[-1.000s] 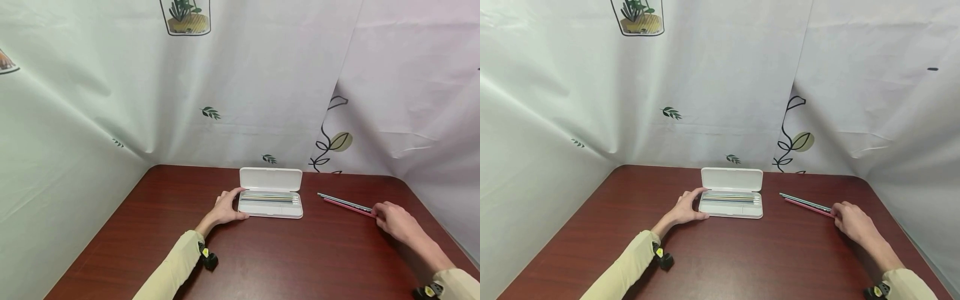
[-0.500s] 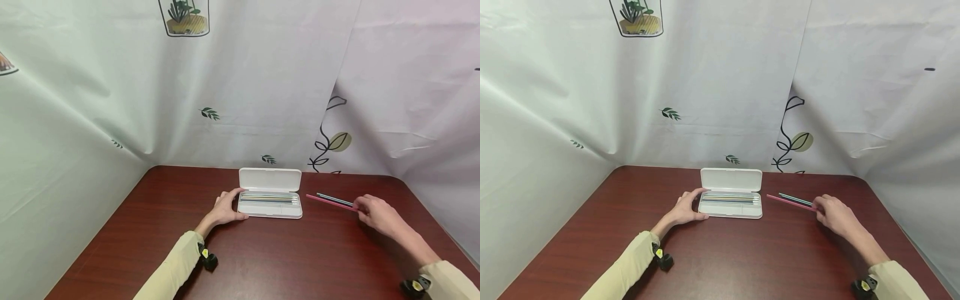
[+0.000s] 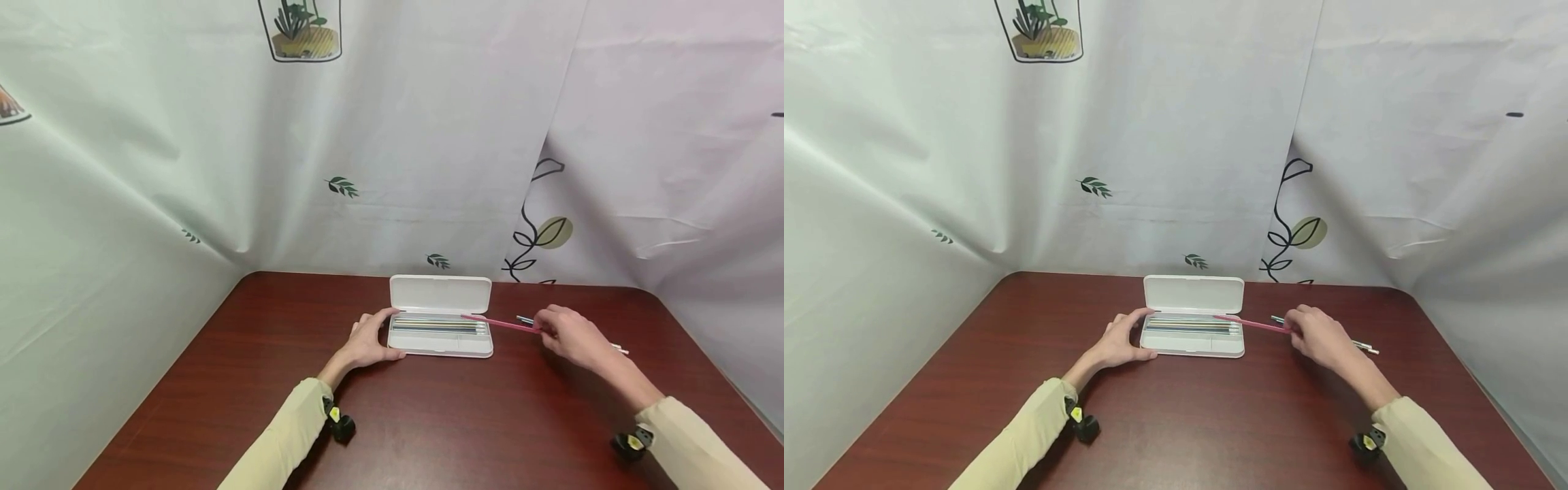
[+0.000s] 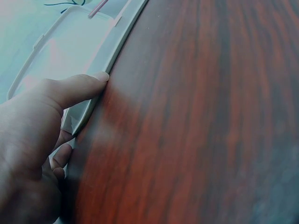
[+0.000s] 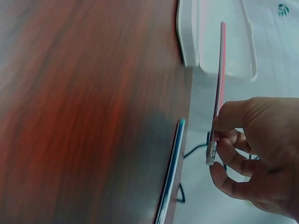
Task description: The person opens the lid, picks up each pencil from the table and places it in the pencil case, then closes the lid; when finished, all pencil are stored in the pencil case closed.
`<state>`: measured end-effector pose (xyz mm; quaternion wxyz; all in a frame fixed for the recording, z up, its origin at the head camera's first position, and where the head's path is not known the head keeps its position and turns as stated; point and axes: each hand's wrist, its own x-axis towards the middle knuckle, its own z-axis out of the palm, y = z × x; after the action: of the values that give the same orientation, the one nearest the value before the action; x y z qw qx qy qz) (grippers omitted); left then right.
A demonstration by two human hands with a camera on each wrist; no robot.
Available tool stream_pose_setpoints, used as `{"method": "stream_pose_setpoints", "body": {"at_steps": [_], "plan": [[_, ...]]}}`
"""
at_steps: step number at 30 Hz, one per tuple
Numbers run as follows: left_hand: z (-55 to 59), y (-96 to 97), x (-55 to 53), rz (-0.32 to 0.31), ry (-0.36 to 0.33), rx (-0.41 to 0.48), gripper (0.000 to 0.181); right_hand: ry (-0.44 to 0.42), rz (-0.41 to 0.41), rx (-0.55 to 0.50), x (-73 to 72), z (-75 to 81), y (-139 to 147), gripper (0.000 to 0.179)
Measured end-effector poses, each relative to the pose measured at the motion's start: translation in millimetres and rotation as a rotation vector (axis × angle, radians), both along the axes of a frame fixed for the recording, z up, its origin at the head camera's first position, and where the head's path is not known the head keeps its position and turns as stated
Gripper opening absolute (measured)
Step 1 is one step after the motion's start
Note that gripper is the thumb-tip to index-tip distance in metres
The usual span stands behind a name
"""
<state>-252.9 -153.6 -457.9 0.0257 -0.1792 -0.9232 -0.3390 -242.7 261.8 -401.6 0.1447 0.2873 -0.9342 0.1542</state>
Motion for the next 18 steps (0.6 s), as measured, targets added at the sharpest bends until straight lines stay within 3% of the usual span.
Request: {"method": "stream_pose_setpoints", "body": {"at_steps": [18], "plan": [[-0.3,1.2,-0.6,0.014,0.004,0.004,0.088,-0.037,0.062,0.032,-25.1,-2.3,-70.6,0.020]]}}
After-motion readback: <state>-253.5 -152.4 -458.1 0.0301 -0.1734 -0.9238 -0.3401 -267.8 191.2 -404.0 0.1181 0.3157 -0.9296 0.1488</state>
